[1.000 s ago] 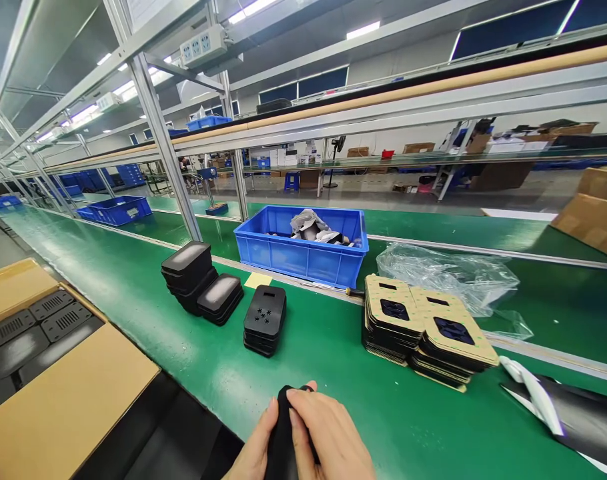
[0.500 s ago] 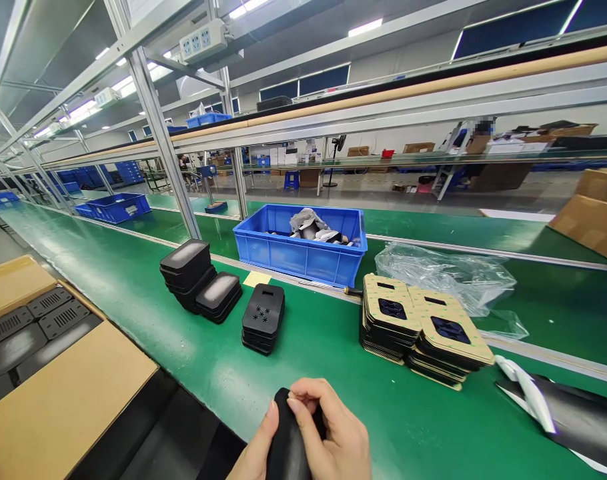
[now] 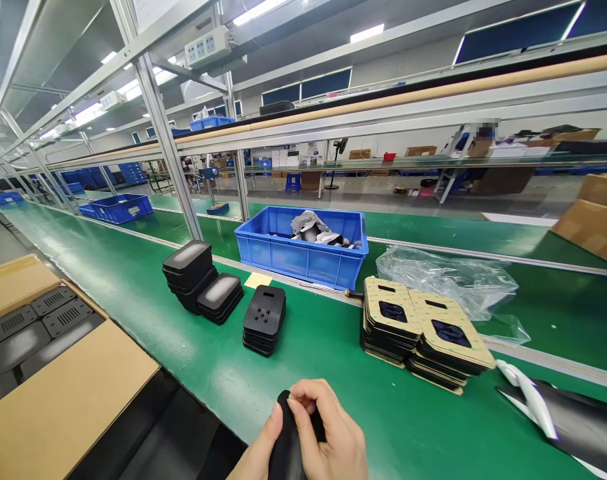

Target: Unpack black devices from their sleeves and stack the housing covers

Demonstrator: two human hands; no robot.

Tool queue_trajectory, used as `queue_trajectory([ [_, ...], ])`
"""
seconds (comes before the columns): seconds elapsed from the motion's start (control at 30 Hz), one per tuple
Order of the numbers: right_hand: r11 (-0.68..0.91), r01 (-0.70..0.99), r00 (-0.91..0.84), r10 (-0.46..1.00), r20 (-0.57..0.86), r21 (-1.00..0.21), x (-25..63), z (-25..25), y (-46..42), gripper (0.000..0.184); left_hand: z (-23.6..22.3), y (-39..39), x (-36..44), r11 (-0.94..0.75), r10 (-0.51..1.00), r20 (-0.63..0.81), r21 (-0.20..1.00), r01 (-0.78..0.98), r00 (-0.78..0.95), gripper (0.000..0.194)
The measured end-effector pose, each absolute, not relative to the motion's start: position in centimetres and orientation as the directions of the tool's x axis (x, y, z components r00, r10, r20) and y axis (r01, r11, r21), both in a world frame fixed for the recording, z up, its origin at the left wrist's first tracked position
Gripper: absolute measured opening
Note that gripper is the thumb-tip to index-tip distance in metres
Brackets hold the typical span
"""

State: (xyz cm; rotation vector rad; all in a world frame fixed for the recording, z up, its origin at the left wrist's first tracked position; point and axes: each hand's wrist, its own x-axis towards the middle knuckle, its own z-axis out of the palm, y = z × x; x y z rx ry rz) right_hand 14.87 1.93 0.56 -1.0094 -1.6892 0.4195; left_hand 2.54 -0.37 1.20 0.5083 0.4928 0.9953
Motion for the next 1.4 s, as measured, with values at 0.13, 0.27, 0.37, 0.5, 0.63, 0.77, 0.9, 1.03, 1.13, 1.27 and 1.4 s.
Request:
queue_trajectory([
  [0.13,0.553,0.322,-0.12,0.829,0.547,-0.768,15.5,0.5,2.1,0.007,1.1,-0.1,2.5,0.446,0.873,-0.137,0.614,-0.651,0.468,0.064],
  [0.27,0.662,0.51,-0.128,0.69,0.712,-0.549,16.3,0.4,2.0,0.022,1.1,0.1,2.3,0.427,0.88,-0.117,0.618,-0.66,0.46,0.064],
  [0.37,0.765,0.522,-0.244,0.557,0.794,-0.377,16.6,0.3,1.9,0.035,1.1,0.2,2.3,0.415,0.886,-0.105,0.613,-0.672,0.451,0.064],
  [0.5,0.759,0.553,-0.241,0.54,0.806,-0.343,16.8,0.0,2.0,0.031,1.0,0.1,2.2,0.455,0.865,-0.117,0.592,-0.665,0.488,0.062],
  [0.63,0.69,0.579,-0.164,0.62,0.767,-0.434,16.8,0.4,2.7,0.007,0.5,-0.2,1.9,0.503,0.838,-0.159,0.598,-0.625,0.522,0.065],
  [0.77,0.653,0.638,-0.188,0.646,0.74,-0.408,16.2,1.0,3.2,0.012,-0.1,-0.4,1.7,0.557,0.811,-0.261,0.618,-0.555,0.523,0.066],
  [0.9,0.71,0.497,-0.304,0.681,0.666,-0.499,15.6,0.8,2.7,0.03,-0.1,0.8,1.3,0.467,0.879,-0.188,0.524,-0.712,0.439,0.068],
  [1.03,0.683,0.428,-0.222,0.714,0.664,-0.592,15.9,0.8,2.6,0.014,0.0,1.7,0.3,0.503,0.85,-0.132,0.489,-0.713,0.509,0.076],
  [1.13,0.664,0.418,-0.088,0.709,0.699,-0.621,15.9,1.4,3.3,0.007,0.0,1.2,0.0,0.585,0.77,-0.173,0.576,-0.571,0.614,0.078],
  [1.27,0.747,0.37,-0.115,0.627,0.771,-0.552,15.0,2.1,3.8,0.012,0.7,0.4,0.2,0.607,0.721,-0.167,0.62,-0.497,0.673,0.075],
  [1.4,0.795,0.361,-0.131,0.561,0.817,-0.488,14.7,2.1,3.7,0.018,1.5,0.3,0.6,0.551,0.754,-0.088,0.625,-0.553,0.651,0.073],
])
